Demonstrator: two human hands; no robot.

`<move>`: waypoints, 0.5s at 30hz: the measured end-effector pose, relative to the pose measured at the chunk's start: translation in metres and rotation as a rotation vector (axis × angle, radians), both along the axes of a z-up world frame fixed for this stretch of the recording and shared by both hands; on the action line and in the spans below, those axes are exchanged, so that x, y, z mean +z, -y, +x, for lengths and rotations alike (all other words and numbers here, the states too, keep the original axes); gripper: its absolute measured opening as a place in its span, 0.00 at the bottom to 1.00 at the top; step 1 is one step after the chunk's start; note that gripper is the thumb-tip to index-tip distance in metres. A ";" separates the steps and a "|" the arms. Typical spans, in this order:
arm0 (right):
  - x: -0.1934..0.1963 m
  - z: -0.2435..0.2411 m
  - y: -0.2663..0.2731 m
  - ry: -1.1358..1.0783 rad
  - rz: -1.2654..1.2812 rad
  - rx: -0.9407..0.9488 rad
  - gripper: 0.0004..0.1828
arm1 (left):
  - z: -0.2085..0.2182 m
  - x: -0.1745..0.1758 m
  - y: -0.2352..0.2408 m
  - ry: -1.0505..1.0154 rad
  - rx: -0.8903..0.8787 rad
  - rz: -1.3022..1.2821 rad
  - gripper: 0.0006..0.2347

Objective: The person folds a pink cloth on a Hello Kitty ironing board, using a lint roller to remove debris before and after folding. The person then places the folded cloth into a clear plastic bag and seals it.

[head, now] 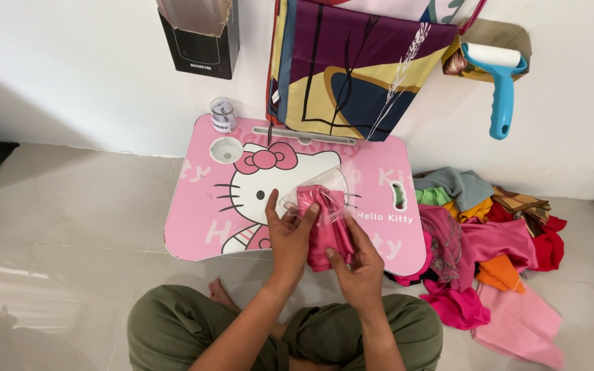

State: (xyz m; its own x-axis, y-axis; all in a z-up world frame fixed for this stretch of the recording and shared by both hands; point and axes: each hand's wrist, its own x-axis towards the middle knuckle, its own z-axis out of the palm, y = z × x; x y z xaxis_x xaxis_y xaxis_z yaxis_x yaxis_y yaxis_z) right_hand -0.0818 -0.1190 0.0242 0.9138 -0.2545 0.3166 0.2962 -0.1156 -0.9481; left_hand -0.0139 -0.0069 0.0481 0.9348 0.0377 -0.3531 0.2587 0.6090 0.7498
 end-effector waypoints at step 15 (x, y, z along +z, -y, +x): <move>-0.025 0.020 0.014 0.062 0.211 -0.019 0.24 | -0.012 -0.012 0.011 0.137 -0.065 -0.002 0.51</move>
